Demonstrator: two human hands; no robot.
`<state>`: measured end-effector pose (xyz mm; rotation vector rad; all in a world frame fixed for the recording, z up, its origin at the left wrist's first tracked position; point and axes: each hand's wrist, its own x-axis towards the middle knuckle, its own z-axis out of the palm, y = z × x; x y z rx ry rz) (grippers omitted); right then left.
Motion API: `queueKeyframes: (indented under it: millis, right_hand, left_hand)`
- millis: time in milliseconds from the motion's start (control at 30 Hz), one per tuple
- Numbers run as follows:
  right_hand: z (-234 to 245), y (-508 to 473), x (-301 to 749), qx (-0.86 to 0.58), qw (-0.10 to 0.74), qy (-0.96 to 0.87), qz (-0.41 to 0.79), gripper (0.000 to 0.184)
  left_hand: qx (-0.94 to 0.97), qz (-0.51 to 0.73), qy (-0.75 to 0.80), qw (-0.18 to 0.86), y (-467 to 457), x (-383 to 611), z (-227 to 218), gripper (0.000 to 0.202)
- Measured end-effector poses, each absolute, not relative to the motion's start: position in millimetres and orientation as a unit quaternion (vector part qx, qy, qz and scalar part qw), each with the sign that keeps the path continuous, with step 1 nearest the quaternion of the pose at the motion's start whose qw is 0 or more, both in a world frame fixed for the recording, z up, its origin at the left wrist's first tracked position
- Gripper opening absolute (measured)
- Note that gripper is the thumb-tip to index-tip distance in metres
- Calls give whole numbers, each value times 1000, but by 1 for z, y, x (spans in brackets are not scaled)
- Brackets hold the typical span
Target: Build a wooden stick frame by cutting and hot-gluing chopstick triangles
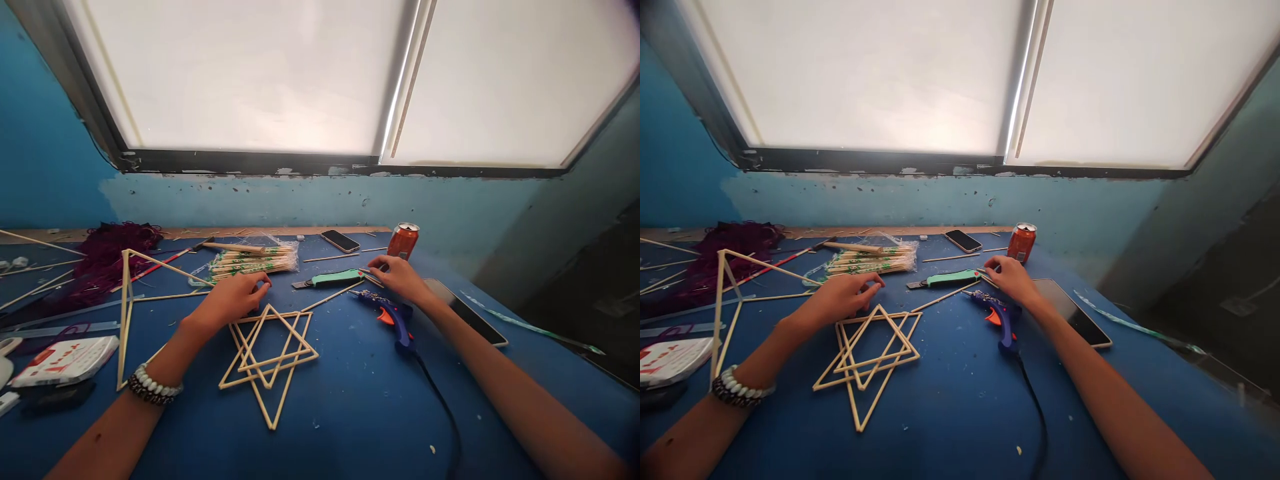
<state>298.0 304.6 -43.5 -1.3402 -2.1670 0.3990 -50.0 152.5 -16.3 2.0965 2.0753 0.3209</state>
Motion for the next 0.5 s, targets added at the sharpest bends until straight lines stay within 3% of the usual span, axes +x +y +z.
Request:
queueKeyframes:
  millis: [333, 500]
  right_hand:
    - [-43, 306, 292, -436, 367, -808, 149, 20]
    - [-19, 306, 288, -408, 486, -740, 223, 29]
  left_hand:
    - [720, 114, 679, 85, 157, -52, -20, 41]
    - [714, 128, 683, 82, 157, -49, -16, 44]
